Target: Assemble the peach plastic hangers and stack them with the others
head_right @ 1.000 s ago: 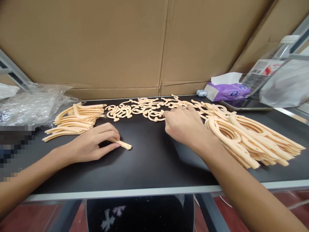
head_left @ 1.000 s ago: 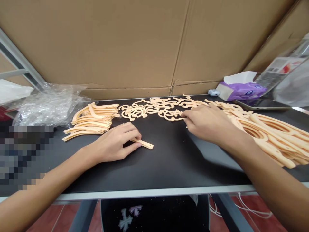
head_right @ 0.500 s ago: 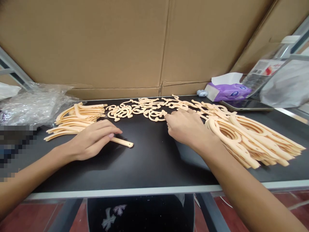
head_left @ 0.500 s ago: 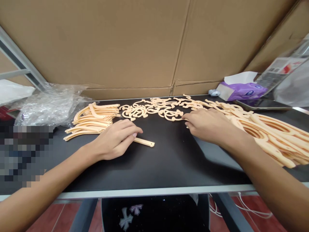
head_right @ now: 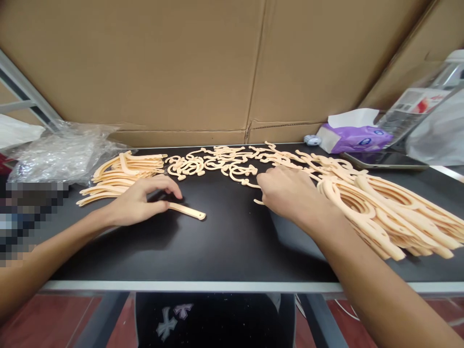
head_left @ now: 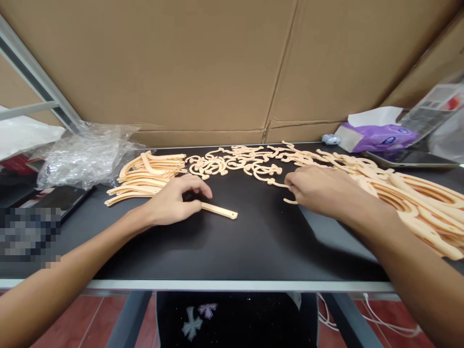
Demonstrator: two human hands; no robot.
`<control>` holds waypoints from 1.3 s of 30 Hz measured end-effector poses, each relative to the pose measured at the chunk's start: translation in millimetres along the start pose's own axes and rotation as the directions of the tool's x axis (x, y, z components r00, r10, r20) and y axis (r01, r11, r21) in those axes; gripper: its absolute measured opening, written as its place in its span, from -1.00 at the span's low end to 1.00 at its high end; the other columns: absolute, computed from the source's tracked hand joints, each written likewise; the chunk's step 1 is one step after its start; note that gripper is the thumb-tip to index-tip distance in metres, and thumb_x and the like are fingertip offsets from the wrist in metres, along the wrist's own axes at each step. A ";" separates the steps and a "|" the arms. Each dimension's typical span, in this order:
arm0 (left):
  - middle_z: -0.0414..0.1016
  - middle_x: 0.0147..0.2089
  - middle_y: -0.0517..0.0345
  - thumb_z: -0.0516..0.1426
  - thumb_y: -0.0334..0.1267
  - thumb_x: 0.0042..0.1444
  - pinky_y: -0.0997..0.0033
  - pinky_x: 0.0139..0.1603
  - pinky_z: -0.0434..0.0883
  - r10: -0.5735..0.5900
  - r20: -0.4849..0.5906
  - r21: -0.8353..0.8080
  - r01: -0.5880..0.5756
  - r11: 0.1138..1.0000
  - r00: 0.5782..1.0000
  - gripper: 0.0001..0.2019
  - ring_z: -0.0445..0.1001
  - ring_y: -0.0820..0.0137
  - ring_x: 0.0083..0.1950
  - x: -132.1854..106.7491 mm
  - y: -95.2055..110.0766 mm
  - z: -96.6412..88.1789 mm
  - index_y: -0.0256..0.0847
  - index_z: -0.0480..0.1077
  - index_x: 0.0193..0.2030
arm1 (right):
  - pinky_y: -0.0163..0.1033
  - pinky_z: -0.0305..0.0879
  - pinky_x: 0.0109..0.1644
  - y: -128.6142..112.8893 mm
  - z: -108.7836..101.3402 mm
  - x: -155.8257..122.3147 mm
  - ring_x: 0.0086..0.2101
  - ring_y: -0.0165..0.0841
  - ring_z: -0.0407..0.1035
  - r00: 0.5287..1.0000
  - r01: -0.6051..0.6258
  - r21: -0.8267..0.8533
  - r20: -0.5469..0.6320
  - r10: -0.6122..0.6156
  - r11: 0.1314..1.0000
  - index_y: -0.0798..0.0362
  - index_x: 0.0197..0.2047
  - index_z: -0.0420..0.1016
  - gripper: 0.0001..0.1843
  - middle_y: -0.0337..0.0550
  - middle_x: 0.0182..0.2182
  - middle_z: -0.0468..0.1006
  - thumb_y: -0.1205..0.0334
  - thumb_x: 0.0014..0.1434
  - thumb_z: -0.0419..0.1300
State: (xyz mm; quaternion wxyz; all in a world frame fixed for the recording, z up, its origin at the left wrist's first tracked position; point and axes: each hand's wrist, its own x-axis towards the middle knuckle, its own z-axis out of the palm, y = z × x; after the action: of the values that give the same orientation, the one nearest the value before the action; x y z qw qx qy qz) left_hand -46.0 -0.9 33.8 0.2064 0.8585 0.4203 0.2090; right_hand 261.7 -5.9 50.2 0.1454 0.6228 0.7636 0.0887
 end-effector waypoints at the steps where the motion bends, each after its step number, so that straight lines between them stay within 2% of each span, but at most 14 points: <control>1: 0.56 -0.17 0.12 0.11 -0.33 -0.04 0.26 -0.05 0.42 0.015 0.054 0.036 -0.017 0.999 0.998 -0.76 0.48 0.28 -0.13 0.0 -0.1 -0.5 -0.17 0.54 -0.23 | -0.16 0.13 -0.33 -0.2 -0.6 -0.6 -0.15 -0.09 0.49 1.000 -0.002 0.006 -0.002 0.002 1.000 0.09 -0.20 0.57 -0.69 0.03 -0.17 0.62 0.43 0.20 -0.01; 3: 0.54 -0.18 0.13 0.09 -0.39 -0.12 0.28 -0.11 0.42 0.021 0.110 0.082 -0.030 0.996 0.994 -0.73 0.47 0.30 -0.16 -0.5 -1.1 -0.3 -0.16 0.53 -0.26 | -0.17 0.11 -0.34 -0.1 -0.6 -1.8 -0.17 -0.11 0.48 1.000 0.000 0.014 -0.016 0.001 1.000 0.08 -0.19 0.56 -0.69 0.03 -0.17 0.62 0.44 0.20 -0.01; 6: 0.53 -0.24 0.15 0.09 -0.42 -0.07 0.32 -0.18 0.42 0.039 0.082 0.085 -0.046 0.995 0.996 -0.76 0.46 0.32 -0.21 -1.7 -4.7 2.3 -0.15 0.53 -0.29 | -0.18 0.06 -0.35 2.2 1.4 -3.0 -0.20 -0.13 0.47 0.999 0.013 0.023 -0.051 -0.012 1.000 0.07 -0.21 0.53 -0.72 0.03 -0.18 0.61 0.44 0.19 0.00; 8: 0.55 -0.20 0.14 0.10 -0.41 0.06 0.28 -0.08 0.44 0.108 0.041 0.078 -0.111 0.991 0.993 -0.79 0.46 0.31 -0.13 -2.5 -7.2 4.9 -0.13 0.56 -0.30 | -0.19 0.03 -0.36 5.0 2.7 -3.6 -0.22 -0.14 0.46 0.997 0.024 0.040 -0.079 -0.021 0.999 0.06 -0.24 0.50 -0.75 0.03 -0.20 0.61 0.41 0.21 -0.01; 11: 0.53 0.00 0.09 0.11 -0.35 0.22 0.13 0.14 0.38 0.221 -0.021 0.123 -0.216 0.968 0.975 -0.74 0.39 0.23 0.07 -3.4 -7.8 8.3 -0.06 0.63 -0.33 | -0.19 0.03 -0.35 10.1 3.1 -5.4 -0.28 -0.19 0.43 0.994 0.033 0.099 -0.103 -0.023 0.995 0.03 -0.31 0.43 -0.75 -0.02 -0.26 0.59 0.35 0.27 -0.05; 15: 0.44 0.13 0.05 0.04 -0.34 0.30 0.14 0.17 0.38 0.231 -0.040 0.104 -0.226 0.969 0.972 -0.68 0.37 0.23 0.15 -3.0 -4.2 11.7 -0.03 0.64 -0.24 | -0.21 0.07 -0.33 15.1 3.2 -7.5 -0.36 -0.26 0.37 0.987 0.092 0.260 -0.153 -0.052 0.961 -0.01 -0.31 0.41 -0.77 -0.12 -0.34 0.56 0.28 0.29 -0.05; 18: 0.49 -0.04 0.01 0.10 -0.17 0.28 0.12 0.06 0.45 0.114 -0.130 0.100 -0.101 0.990 0.985 -0.78 0.45 0.23 0.01 -1.8 -2.4 14.4 -0.18 0.53 -0.11 | -0.23 0.13 -0.30 12.9 4.2 -5.7 -0.36 -0.28 0.38 0.963 0.202 0.379 -0.242 -0.114 0.903 -0.01 -0.28 0.44 -0.76 -0.16 -0.36 0.56 0.24 0.31 -0.04; 20: 0.50 -0.14 0.02 0.20 0.02 0.18 0.09 -0.03 0.48 0.024 -0.159 0.146 -0.001 0.989 0.987 -0.66 0.47 0.20 -0.08 -1.5 -2.2 16.0 -0.22 0.46 -0.10 | -0.23 0.20 -0.22 7.2 5.1 -3.3 -0.30 -0.28 0.42 0.934 0.284 0.437 -0.327 -0.143 0.853 0.00 -0.24 0.50 -0.72 -0.15 -0.30 0.60 0.24 0.33 -0.05; 22: 0.50 -0.17 0.03 0.25 0.12 0.10 0.08 -0.09 0.48 -0.016 -0.126 0.203 0.041 0.978 0.992 -0.57 0.48 0.18 -0.13 -1.9 -2.1 17.1 -0.22 0.45 -0.10 | -0.23 0.25 -0.10 -1.0 6.3 -1.0 -0.18 -0.28 0.47 0.885 0.389 0.484 -0.433 -0.172 0.784 0.01 -0.11 0.55 -0.67 -0.13 -0.16 0.64 0.26 0.36 -0.05; 24: 0.52 -0.15 0.04 0.22 0.06 0.15 0.09 -0.08 0.49 -0.006 -0.071 0.216 0.022 0.976 0.997 -0.62 0.50 0.19 -0.12 -2.7 -1.8 17.5 -0.20 0.47 -0.08 | -0.23 0.27 -0.01 -9.6 7.8 0.7 -0.09 -0.30 0.48 0.831 0.495 0.522 -0.519 -0.202 0.694 0.01 0.01 0.57 -0.63 -0.13 -0.07 0.64 0.28 0.38 -0.05; 26: 0.55 -0.12 0.06 0.16 -0.08 0.22 0.16 -0.06 0.51 0.006 -0.034 0.152 0.000 0.988 0.999 -0.71 0.52 0.24 -0.09 -3.7 -0.9 17.7 -0.18 0.47 -0.02 | -0.24 0.29 0.01 -16.9 9.2 1.8 -0.10 -0.33 0.48 0.810 0.550 0.574 -0.545 -0.218 0.607 0.00 0.01 0.61 -0.62 -0.15 -0.10 0.65 0.30 0.38 -0.03; 30: 0.56 -0.11 0.08 0.11 -0.27 0.22 0.34 -0.12 0.57 0.013 -0.022 -0.013 -0.013 1.000 1.000 -0.73 0.57 0.35 -0.12 -5.1 1.3 17.4 -0.20 0.46 0.04 | -0.23 0.33 -0.03 -24.0 10.0 2.9 -0.20 -0.33 0.49 0.854 0.497 0.704 -0.499 -0.145 0.507 0.01 -0.11 0.69 -0.65 -0.17 -0.22 0.66 0.32 0.30 0.05; 35: 0.58 -0.17 0.08 0.11 -0.35 0.23 0.34 -0.14 0.53 0.170 -0.069 0.115 -0.161 0.980 0.983 -0.83 0.55 0.36 -0.18 -6.5 4.4 16.4 -0.19 0.53 -0.13 | -0.20 0.37 -0.03 -27.0 9.0 3.2 -0.21 -0.33 0.50 0.916 0.395 0.827 -0.387 -0.103 0.400 0.00 -0.11 0.71 -0.63 -0.17 -0.24 0.68 0.36 0.20 0.08; 39: 0.55 -0.27 0.10 0.12 -0.38 0.24 0.34 -0.17 0.45 0.280 -0.096 0.185 -0.259 0.948 0.955 -0.86 0.49 0.37 -0.21 -7.2 7.4 17.8 -0.21 0.52 -0.26 | -0.23 0.42 -0.16 -31.1 13.8 4.6 -0.28 -0.33 0.51 0.920 0.392 0.868 -0.369 -0.132 0.304 0.03 -0.07 0.70 -0.62 -0.15 -0.25 0.68 0.39 0.08 0.17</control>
State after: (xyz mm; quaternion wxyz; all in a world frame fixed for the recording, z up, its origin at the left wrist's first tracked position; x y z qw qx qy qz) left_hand -35.9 -14.1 21.7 0.0761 0.9081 0.3270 0.2502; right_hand 236.7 -8.5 26.9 -0.3096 0.4448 0.7795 -0.3142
